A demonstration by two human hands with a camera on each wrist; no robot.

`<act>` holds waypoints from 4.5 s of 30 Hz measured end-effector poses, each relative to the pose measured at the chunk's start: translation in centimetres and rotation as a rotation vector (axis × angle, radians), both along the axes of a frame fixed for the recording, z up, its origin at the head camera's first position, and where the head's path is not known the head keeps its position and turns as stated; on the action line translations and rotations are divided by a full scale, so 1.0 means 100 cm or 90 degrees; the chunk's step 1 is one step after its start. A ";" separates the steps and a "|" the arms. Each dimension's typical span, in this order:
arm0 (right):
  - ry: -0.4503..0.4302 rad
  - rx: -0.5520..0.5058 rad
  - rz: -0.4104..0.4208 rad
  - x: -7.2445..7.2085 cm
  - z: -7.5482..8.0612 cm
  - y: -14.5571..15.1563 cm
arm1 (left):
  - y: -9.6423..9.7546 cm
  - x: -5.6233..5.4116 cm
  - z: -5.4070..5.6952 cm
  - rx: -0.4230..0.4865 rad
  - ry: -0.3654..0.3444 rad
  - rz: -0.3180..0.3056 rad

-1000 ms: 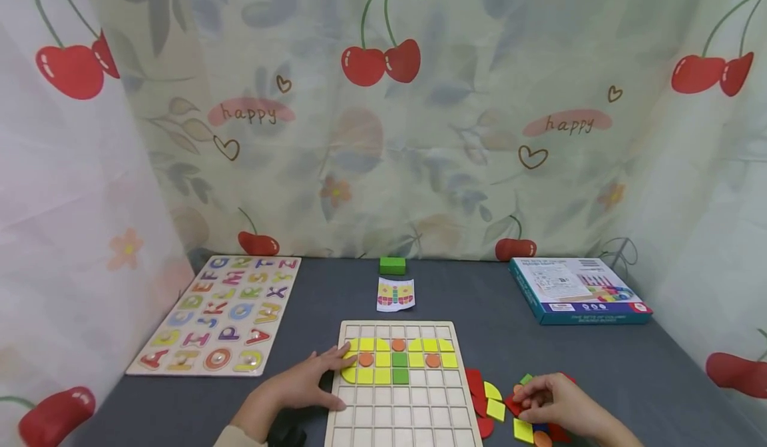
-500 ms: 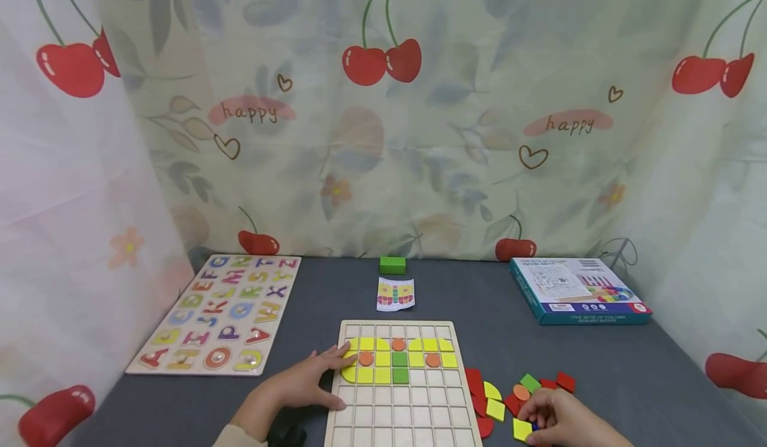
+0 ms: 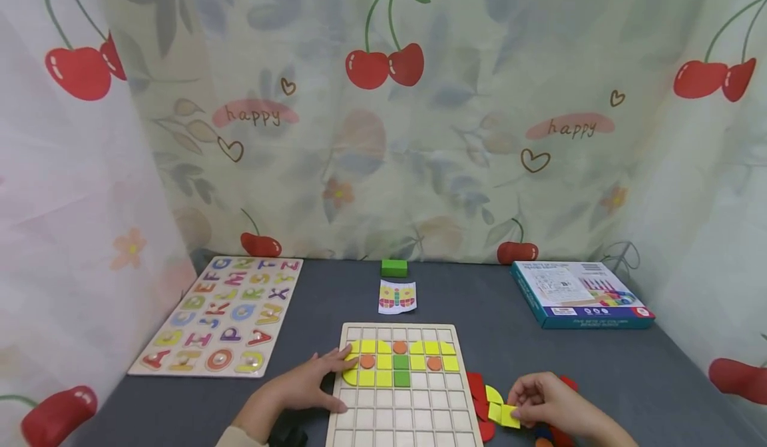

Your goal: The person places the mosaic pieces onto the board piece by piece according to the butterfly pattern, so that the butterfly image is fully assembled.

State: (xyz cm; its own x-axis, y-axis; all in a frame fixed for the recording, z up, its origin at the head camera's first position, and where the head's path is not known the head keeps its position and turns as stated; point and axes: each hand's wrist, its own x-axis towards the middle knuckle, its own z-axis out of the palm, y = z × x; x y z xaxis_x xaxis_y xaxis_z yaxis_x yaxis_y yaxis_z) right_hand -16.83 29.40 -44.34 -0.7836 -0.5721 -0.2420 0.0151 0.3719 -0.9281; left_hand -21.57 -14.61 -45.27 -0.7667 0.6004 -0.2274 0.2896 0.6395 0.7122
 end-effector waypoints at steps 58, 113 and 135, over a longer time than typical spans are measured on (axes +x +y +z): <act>0.153 0.083 -0.089 -0.051 -0.001 -0.120 | 0.000 -0.001 -0.003 0.003 -0.001 0.012; 0.126 0.149 -0.073 0.004 -0.011 -0.021 | 0.001 0.001 -0.002 -0.003 -0.010 0.025; -0.012 0.021 -0.099 -0.015 -0.006 -0.022 | 0.001 0.001 -0.001 -0.002 0.004 0.008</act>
State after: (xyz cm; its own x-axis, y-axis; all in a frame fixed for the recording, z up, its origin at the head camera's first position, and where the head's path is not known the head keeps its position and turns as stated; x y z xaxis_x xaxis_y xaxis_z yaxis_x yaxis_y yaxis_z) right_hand -18.32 27.24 -44.96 -0.8574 -0.4356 -0.2741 0.0926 0.3934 -0.9147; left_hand -21.50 -14.49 -45.33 -0.7754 0.5902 -0.2243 0.2860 0.6450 0.7087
